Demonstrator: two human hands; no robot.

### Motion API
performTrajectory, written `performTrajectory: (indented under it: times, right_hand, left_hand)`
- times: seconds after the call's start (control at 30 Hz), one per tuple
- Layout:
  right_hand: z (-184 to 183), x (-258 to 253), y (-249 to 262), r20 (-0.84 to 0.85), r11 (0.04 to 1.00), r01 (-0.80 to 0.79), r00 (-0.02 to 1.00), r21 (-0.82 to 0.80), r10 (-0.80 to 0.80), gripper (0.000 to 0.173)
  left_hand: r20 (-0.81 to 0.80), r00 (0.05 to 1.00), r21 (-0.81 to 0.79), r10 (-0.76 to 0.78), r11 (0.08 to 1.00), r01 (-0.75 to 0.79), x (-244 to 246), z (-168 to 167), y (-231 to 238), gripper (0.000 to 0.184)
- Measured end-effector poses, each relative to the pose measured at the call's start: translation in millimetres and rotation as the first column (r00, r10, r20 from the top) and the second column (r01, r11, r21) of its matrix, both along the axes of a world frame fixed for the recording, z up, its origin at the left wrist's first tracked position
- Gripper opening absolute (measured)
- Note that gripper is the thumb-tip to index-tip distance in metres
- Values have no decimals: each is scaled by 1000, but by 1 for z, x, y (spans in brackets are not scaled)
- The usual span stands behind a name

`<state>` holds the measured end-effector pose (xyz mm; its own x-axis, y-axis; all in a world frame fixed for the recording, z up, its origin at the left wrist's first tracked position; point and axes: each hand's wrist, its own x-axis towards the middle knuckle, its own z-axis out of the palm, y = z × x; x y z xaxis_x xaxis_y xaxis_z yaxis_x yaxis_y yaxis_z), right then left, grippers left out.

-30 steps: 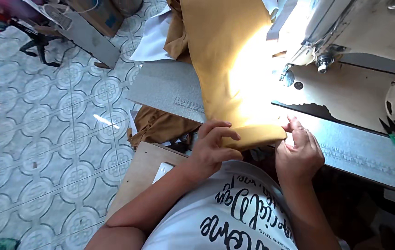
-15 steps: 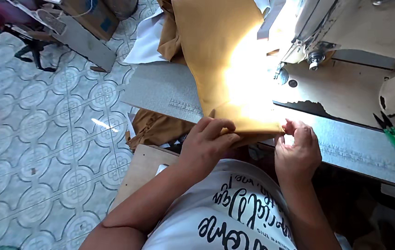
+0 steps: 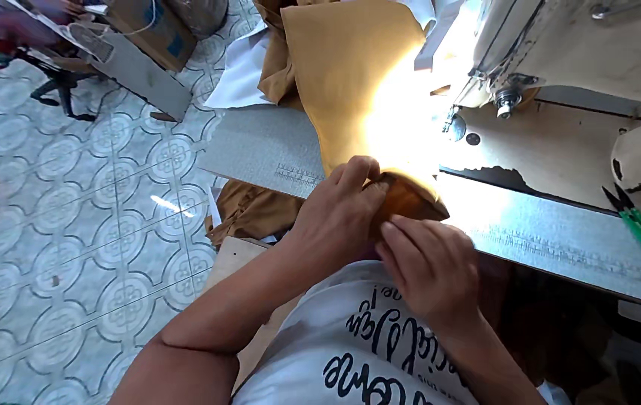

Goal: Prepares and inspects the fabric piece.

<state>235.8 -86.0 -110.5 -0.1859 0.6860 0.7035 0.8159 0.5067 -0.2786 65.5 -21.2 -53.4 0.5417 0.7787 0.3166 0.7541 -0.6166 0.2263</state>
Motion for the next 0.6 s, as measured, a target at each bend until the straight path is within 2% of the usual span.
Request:
performTrajectory:
  times: [0.07,0.13,0.23,0.37,0.43,0.5,0.6]
  right_hand:
    - [-10,-8,6,143,992,53,989,-119,-36,29]
    - [-19,-1,10,176,989,71,983,-132,-47,26]
    - [-19,15,4,90,998,-7,996,-55,12,29]
    - [-22,43,-2,-99,999,-26,995,-44,21,33]
    - [-25,52,-2,-220,994,-50,975,-95,28,40]
    - [-29,55,-1,-303,988,-71,953,-139,26,45]
    - [-33,56,-2,-422,974,-78,906,-212,-20,45]
  left_hand:
    - [-7,1000,40,-7,999,8,0,10,4,24]
    - [-45,999,96,-6,995,10,-7,23,13,19]
    - [-164,985,144,-49,987,73,-23,40,31,16]
    - [-290,909,148,-300,924,353,-53,55,65,44]
    - [-216,858,114,-465,861,495,-59,48,77,55]
    - [-25,831,43,-555,830,556,-54,33,83,55]
    - [301,791,-75,-533,814,577,-41,7,84,44]
